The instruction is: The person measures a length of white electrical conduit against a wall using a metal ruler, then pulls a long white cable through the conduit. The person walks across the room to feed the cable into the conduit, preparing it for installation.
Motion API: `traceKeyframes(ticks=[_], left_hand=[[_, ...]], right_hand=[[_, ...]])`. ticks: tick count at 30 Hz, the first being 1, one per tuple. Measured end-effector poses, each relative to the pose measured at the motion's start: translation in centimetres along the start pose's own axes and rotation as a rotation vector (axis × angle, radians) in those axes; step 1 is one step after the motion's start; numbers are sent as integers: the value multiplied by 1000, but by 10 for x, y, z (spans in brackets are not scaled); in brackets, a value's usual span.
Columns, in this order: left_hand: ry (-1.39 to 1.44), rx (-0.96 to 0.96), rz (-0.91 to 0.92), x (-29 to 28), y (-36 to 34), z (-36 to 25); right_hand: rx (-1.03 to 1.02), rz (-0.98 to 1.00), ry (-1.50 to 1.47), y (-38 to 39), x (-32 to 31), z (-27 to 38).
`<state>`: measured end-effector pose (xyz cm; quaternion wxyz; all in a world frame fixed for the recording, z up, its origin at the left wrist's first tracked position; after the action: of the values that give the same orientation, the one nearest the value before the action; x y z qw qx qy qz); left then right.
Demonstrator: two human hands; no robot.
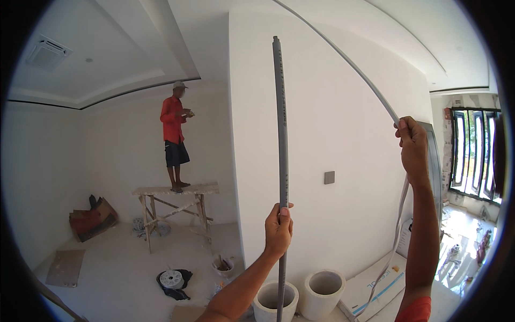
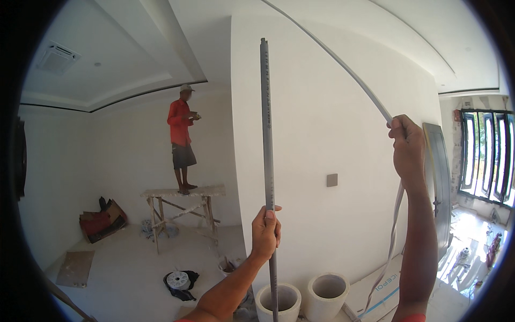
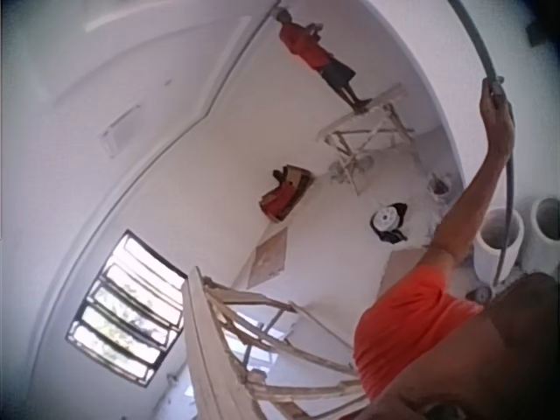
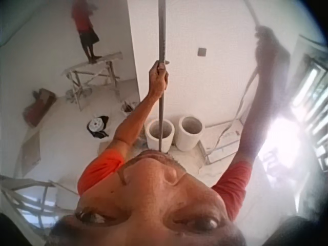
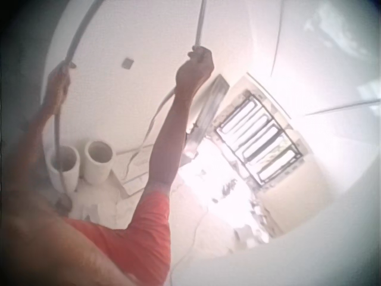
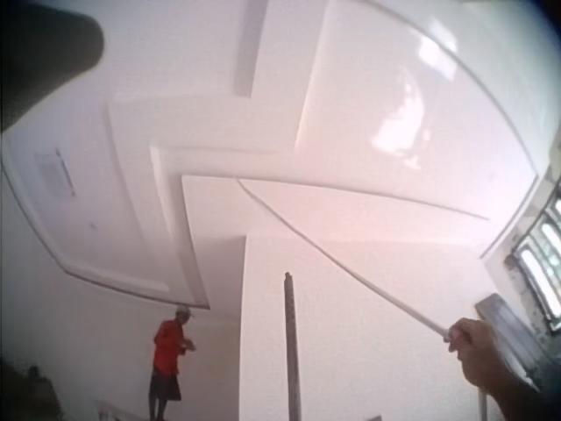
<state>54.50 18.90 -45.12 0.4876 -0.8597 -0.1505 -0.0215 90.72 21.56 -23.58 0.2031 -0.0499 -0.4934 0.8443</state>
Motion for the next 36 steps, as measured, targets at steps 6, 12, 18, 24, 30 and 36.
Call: traceKeyframes(ticks=[6, 12, 18, 24, 30, 36], left_hand=[[-124, 118, 28, -21, -56, -19], [-210, 115, -7, -39, -99, -29], [-182, 100, 1, -33, -112, -41], [-215, 106, -27, -31, -117, -44], [-241, 130, 17, -29, -120, -43], [-250, 124, 11, -26, -126, -41]], right_hand=[[17, 195, 18, -24, -12, 3], [-140, 247, 192, -28, -22, 34], [-354, 109, 320, -52, -40, 30], [-289, 85, 522, -68, -44, 28], [-362, -136, 351, -58, -55, 44], [-318, -29, 379, -64, -58, 53]])
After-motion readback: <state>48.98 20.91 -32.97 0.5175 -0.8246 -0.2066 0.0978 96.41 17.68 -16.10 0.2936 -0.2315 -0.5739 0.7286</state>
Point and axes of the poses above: each hand's wrist, its own y-axis away from the middle knuckle, its own x-axis out of the palm, z = x × y, the point moved 9 cm from there along -y, towards the middle knuckle, and after that the axes turned 8 degrees about x, right-handed, at the moved point
